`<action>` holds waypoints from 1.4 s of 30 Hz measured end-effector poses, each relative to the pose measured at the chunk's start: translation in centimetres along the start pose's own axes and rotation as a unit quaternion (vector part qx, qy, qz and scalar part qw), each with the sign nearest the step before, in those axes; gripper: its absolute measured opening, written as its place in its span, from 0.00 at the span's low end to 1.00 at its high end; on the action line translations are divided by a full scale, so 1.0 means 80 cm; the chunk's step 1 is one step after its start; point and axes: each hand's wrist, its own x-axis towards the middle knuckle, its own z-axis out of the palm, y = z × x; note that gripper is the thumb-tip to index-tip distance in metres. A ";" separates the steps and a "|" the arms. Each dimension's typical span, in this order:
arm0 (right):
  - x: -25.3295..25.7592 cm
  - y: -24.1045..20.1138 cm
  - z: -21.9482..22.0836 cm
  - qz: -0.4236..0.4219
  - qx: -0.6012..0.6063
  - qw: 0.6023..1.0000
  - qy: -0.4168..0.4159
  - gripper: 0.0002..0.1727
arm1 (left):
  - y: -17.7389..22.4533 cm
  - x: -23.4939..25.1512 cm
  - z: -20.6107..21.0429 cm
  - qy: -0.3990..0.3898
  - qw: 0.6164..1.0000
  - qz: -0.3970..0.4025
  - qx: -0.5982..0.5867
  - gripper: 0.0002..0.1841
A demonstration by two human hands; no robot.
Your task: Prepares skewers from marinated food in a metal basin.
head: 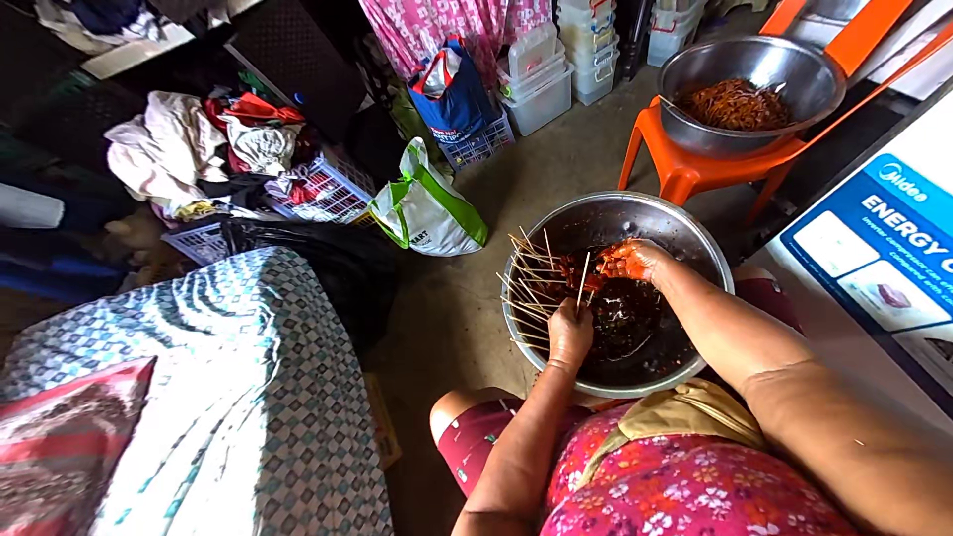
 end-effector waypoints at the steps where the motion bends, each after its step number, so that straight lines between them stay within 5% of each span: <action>1: 0.001 0.001 0.000 -0.005 0.006 1.000 -0.006 0.13 | 0.000 0.000 0.000 0.001 1.000 0.001 0.001 0.11; 5: 0.002 0.000 -0.002 -0.010 0.022 0.999 -0.027 0.17 | -0.002 0.000 0.002 0.005 1.000 0.007 -0.010 0.11; 12: 0.004 0.009 0.011 -0.013 0.080 0.997 0.020 0.09 | -0.001 0.002 0.002 -0.001 1.000 0.009 0.003 0.12; 25: -0.002 0.020 0.040 -0.030 0.182 0.982 0.041 0.10 | 0.006 -0.001 0.005 0.024 0.999 0.003 0.037 0.12; 42: -0.020 0.014 0.047 -0.074 0.189 0.977 0.064 0.08 | 0.014 -0.009 0.008 0.002 0.999 -0.002 0.054 0.12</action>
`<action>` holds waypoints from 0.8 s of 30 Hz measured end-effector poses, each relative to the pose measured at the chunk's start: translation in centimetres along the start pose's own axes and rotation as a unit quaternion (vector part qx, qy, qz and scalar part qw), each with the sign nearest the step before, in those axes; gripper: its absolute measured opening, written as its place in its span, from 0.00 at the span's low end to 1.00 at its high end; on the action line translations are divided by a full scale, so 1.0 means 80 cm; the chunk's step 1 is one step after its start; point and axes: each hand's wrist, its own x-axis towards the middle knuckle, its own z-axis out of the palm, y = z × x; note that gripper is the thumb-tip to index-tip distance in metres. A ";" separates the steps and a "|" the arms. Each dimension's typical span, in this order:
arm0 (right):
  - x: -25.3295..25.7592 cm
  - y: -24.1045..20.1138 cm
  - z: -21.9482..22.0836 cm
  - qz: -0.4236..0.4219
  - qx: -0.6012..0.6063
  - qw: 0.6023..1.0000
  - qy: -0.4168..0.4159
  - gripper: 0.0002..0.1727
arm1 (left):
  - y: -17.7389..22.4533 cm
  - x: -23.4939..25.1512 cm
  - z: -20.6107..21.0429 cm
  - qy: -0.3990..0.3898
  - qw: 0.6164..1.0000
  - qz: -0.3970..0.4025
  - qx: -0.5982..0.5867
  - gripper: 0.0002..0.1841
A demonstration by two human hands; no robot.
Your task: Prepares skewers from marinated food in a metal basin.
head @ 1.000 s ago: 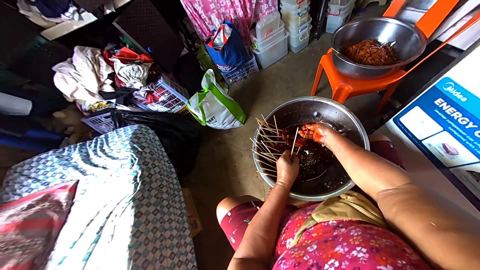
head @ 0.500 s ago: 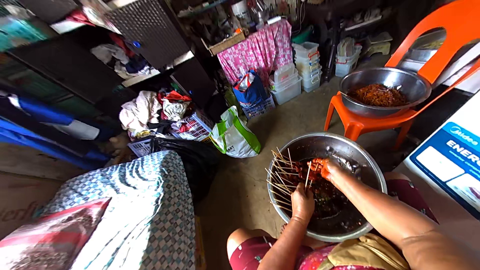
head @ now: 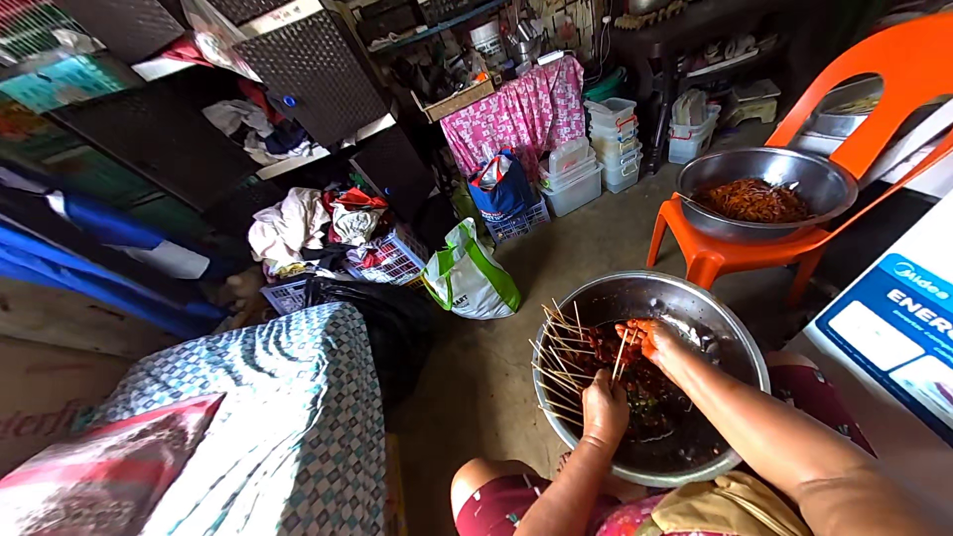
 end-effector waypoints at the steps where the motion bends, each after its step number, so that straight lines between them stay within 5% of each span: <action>1: 0.000 0.000 0.000 0.000 0.001 1.000 0.002 0.07 | 0.000 0.000 0.000 0.000 1.000 0.001 0.000 0.12; 24: 0.016 -0.001 -0.010 0.042 0.010 0.999 -0.020 0.09 | -0.004 -0.001 0.000 0.006 1.000 0.022 -0.016 0.11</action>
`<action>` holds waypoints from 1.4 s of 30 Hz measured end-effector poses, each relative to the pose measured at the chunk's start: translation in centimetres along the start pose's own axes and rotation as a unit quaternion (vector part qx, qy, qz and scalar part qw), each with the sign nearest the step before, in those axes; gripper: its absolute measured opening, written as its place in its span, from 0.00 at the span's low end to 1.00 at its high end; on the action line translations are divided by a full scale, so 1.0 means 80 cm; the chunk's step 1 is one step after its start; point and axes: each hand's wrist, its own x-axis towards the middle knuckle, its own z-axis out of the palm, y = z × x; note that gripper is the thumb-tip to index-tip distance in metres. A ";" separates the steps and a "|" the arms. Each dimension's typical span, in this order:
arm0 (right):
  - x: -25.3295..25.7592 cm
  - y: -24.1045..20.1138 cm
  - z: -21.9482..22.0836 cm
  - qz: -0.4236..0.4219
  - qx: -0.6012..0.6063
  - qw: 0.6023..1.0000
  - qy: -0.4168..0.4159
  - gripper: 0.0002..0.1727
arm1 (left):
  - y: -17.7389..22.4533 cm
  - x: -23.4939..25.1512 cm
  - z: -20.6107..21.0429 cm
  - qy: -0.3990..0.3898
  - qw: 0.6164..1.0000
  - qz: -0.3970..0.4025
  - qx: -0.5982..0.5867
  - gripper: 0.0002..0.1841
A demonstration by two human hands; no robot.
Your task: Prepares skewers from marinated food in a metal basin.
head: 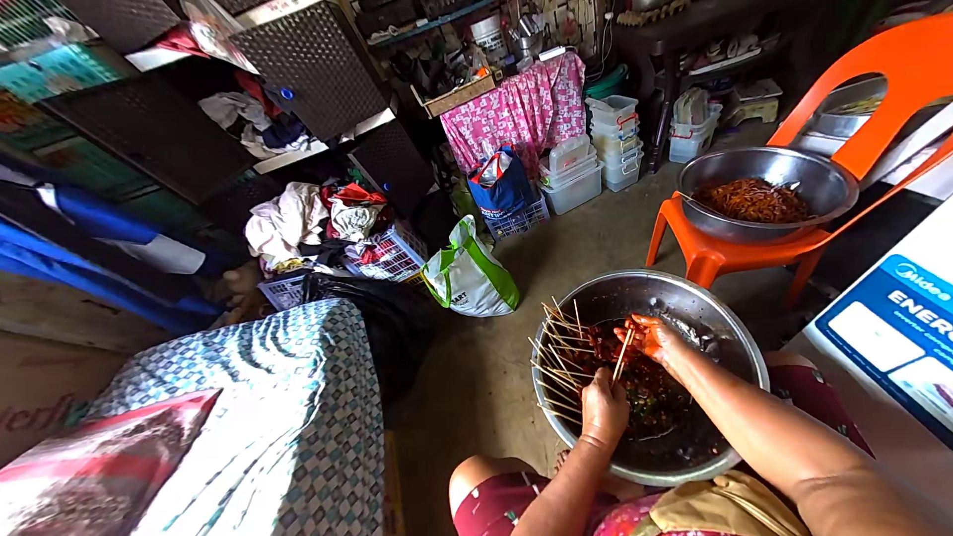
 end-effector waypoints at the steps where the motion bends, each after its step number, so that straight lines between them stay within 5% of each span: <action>1: 0.000 -0.002 -0.002 -0.007 0.014 1.000 0.004 0.08 | 0.000 0.000 0.000 -0.003 1.000 0.000 0.000 0.11; 13: -0.007 -0.010 -0.001 -0.008 0.002 1.000 0.018 0.06 | 0.002 -0.002 -0.001 0.008 1.000 -0.005 0.004 0.11; 20: -0.004 -0.013 -0.008 0.005 -0.117 0.992 -0.036 0.10 | 0.000 -0.005 -0.003 0.014 1.000 0.002 0.014 0.11; 34: -0.009 -0.014 -0.011 0.020 -0.134 0.988 -0.078 0.09 | 0.002 -0.003 -0.002 -0.007 1.000 -0.013 0.022 0.11; 42: -0.010 -0.003 -0.008 -0.023 -0.153 0.988 -0.023 0.11 | 0.004 -0.008 0.001 -0.024 0.999 -0.028 0.021 0.11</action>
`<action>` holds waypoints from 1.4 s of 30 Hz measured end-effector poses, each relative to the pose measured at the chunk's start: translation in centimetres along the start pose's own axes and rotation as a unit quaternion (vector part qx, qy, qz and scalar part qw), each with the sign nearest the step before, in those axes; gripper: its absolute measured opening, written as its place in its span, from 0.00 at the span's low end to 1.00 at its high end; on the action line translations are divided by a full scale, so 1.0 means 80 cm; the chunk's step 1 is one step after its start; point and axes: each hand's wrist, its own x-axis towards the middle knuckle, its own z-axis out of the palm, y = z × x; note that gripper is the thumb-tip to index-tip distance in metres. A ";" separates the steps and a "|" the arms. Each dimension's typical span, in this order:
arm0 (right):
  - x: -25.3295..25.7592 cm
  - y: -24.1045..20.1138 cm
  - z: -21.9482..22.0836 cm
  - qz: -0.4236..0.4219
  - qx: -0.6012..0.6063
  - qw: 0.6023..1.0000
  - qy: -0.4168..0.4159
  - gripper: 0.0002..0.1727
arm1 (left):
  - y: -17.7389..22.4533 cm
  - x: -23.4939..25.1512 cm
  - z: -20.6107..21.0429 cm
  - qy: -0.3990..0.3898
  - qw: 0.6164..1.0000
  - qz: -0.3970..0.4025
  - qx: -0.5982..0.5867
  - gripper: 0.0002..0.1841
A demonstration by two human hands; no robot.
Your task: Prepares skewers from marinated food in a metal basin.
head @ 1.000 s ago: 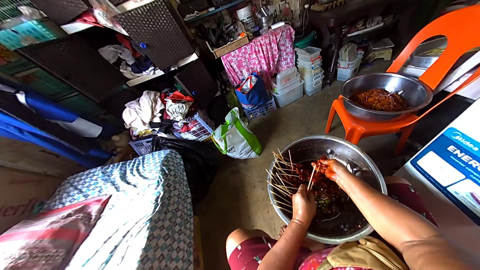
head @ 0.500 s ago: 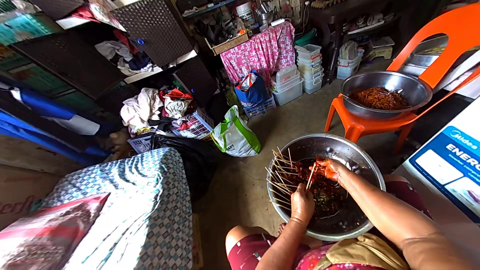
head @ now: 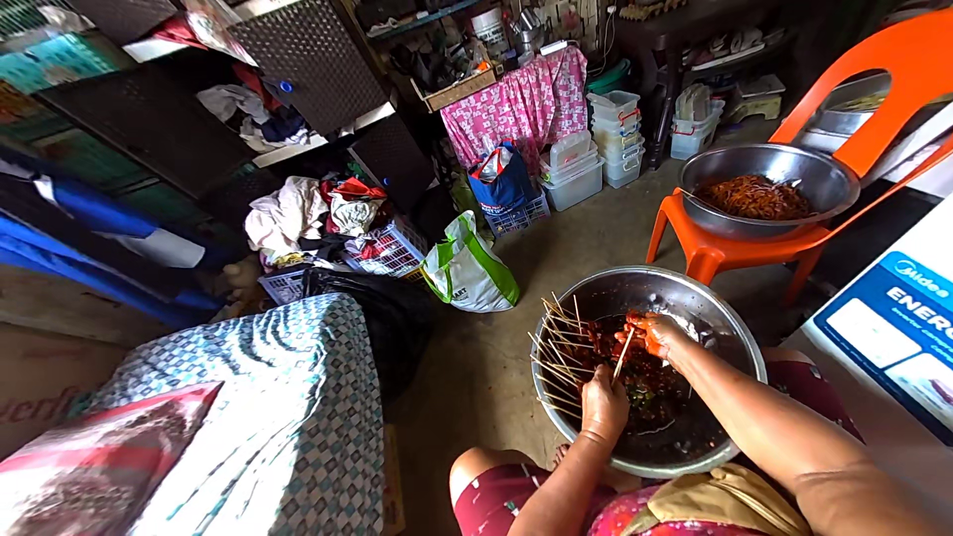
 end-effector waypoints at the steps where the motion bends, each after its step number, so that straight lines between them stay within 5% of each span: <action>1: -0.002 0.001 0.001 0.003 -0.002 1.000 0.001 0.11 | 0.000 -0.001 0.000 -0.003 1.000 -0.003 0.001 0.11; 21: -0.006 0.017 0.010 0.067 -0.011 0.998 -0.005 0.12 | 0.001 0.004 0.002 0.022 1.000 -0.002 -0.006 0.12; 29: 0.009 0.006 -0.009 0.063 0.004 0.996 -0.070 0.09 | -0.004 0.006 0.001 0.038 0.999 0.025 -0.005 0.12; 36: 0.020 0.003 -0.015 0.031 0.034 0.999 -0.018 0.11 | -0.008 0.007 0.004 0.046 0.998 0.039 -0.019 0.11; 42: 0.015 -0.009 -0.023 0.070 0.065 0.992 -0.082 0.16 | -0.012 0.008 0.003 0.053 0.997 0.045 -0.033 0.11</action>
